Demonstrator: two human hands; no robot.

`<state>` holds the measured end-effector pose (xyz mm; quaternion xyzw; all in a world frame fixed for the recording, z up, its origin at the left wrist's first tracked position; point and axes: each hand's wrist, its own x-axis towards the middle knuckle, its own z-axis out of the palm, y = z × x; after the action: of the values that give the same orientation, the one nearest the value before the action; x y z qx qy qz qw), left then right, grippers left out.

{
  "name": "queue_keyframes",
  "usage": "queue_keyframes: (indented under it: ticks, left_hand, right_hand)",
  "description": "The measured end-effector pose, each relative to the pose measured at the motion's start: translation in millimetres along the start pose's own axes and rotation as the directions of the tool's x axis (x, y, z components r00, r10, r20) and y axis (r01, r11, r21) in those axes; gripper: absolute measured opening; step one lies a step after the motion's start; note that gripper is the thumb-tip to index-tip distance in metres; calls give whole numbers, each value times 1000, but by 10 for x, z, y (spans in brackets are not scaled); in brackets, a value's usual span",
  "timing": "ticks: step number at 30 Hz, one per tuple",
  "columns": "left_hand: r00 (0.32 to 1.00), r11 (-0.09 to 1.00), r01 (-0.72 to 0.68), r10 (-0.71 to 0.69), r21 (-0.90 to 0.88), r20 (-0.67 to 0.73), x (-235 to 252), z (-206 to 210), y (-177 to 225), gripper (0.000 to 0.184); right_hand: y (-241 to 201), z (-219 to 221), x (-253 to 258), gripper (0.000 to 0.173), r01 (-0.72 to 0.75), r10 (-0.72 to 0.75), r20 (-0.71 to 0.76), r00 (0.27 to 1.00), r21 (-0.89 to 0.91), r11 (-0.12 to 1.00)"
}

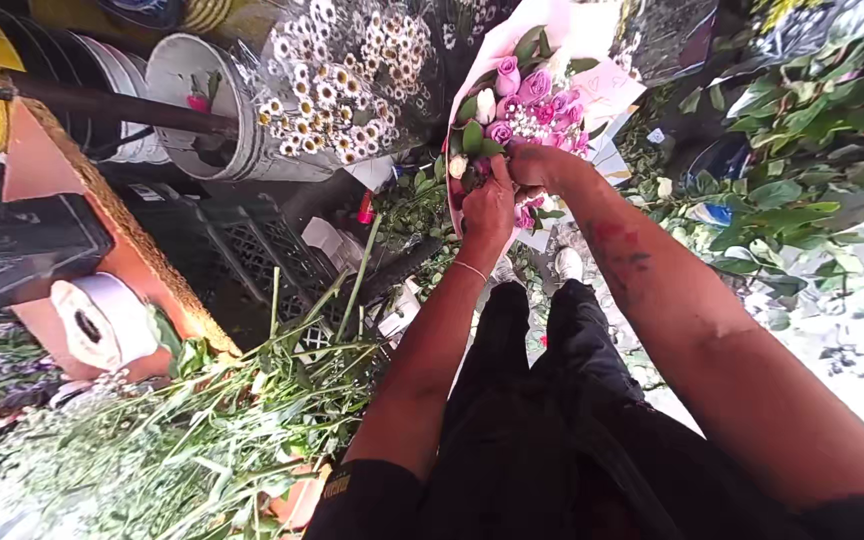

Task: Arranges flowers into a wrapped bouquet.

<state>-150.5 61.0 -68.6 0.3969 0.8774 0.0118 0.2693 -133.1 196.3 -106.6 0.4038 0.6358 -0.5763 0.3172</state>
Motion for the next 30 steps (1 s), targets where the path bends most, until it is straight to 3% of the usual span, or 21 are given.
queue_keyframes:
  ticks: [3,6,10,13,15,18,21,25,30]
  left_hand:
    - [1000,1000,7,-7,3,-13,31,13,-17,53]
    - [1000,1000,6,-6,8,-27,25,34,-83,54]
    - [1000,998,20,-20,52,-4,87,-12,-34,45]
    - [999,997,36,-36,61,-11,140,8,-6,47]
    - [999,998,34,-34,51,-7,153,0,7,48]
    - [1000,997,26,-26,75,4,169,-7,39,43]
    - [1000,995,19,-19,96,0,188,-20,65,41]
    - [999,996,38,-39,85,6,183,-38,88,45]
    - [998,998,68,-68,-6,7,55,-53,-4,44]
  right_hand:
    - [-110,-171,47,33,-71,70,51,996,19,997]
    - [-43,-292,132,33,-79,86,-28,996,202,976]
    - [41,-320,5,59,1,14,-41,999,358,934]
    - [76,-298,-54,49,51,-45,-24,999,405,913]
    - [69,-266,-37,42,49,-50,-5,999,296,954]
    - [6,-170,66,18,-42,43,-10,999,65,997]
    - [-107,-176,105,7,-121,124,-28,992,91,988]
    - [-236,-154,182,16,-158,161,-43,986,60,986]
    - [-469,-113,101,15,-119,107,-74,992,-185,975]
